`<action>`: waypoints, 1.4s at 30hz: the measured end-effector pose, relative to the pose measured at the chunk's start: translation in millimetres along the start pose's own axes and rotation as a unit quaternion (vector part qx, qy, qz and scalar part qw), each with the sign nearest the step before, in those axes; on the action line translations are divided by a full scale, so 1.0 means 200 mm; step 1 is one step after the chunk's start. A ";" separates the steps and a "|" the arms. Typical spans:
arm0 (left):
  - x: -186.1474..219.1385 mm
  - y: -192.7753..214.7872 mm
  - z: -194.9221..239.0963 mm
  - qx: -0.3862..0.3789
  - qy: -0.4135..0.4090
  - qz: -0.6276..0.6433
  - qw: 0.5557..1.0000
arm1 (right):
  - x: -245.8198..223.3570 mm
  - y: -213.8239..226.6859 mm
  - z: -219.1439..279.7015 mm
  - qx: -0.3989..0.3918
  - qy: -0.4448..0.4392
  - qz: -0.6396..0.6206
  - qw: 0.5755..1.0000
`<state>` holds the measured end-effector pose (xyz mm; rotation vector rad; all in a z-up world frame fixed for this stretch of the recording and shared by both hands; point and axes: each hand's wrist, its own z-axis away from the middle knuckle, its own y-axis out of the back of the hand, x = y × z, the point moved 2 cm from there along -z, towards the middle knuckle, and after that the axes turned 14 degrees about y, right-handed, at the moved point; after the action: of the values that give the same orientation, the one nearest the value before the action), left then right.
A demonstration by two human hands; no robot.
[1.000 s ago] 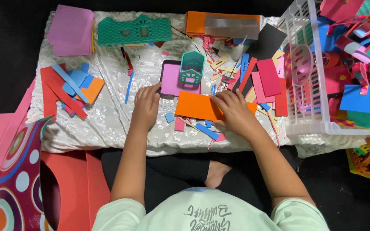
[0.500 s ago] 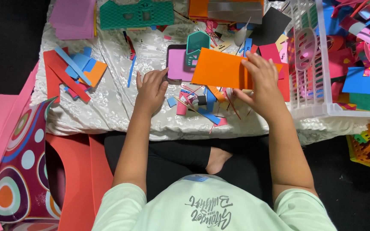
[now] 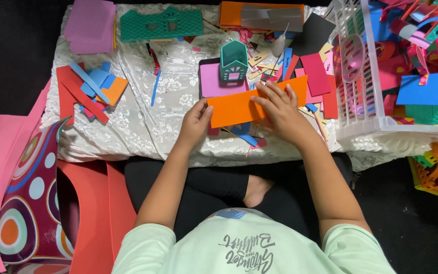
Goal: Assembling and decorating small paper or foam structures using glue and scissors
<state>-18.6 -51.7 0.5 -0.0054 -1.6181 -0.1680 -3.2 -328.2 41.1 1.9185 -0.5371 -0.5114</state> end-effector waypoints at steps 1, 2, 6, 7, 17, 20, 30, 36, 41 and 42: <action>-0.03 0.00 -0.02 -0.001 0.000 0.000 1.000 | 0.01 0.00 0.00 0.000 -0.001 0.000 1.000; -0.06 -0.01 -0.03 0.004 0.029 0.059 0.998 | 0.01 0.01 0.00 0.023 -0.020 -0.001 1.000; -0.17 0.03 -0.18 0.031 0.034 0.210 0.977 | 0.20 0.01 0.01 0.282 -0.100 -0.079 0.951; -0.15 0.02 -0.24 0.031 0.031 0.210 0.977 | 0.26 -0.02 0.02 0.284 -0.097 -0.076 0.951; -0.28 -0.06 -0.40 -0.018 0.001 0.175 0.984 | 0.45 -0.32 0.05 0.543 -0.217 -0.452 0.673; -0.26 -0.08 -0.37 -0.063 0.025 0.163 0.984 | 0.41 -0.32 0.05 0.541 -0.232 -0.402 0.701; -0.22 -0.12 -0.33 -0.108 -0.008 0.170 0.979 | 0.13 -0.22 -0.08 0.451 0.110 -0.038 0.885; -0.10 -0.10 -0.28 -0.081 -0.011 0.145 0.986 | -0.02 -0.29 -0.14 0.395 0.107 0.132 0.903; -0.13 -0.13 -0.28 -0.109 -0.010 0.179 0.978 | 0.03 -0.39 -0.11 0.326 0.094 0.203 0.918; -0.15 -0.14 -0.28 -0.129 -0.006 0.198 0.972 | 0.04 -0.40 -0.11 0.315 0.091 0.218 0.919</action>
<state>35.3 -82.9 -30.0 -0.5280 -1.5642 -0.0677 26.5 -286.4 -25.6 2.3147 -1.0661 0.1598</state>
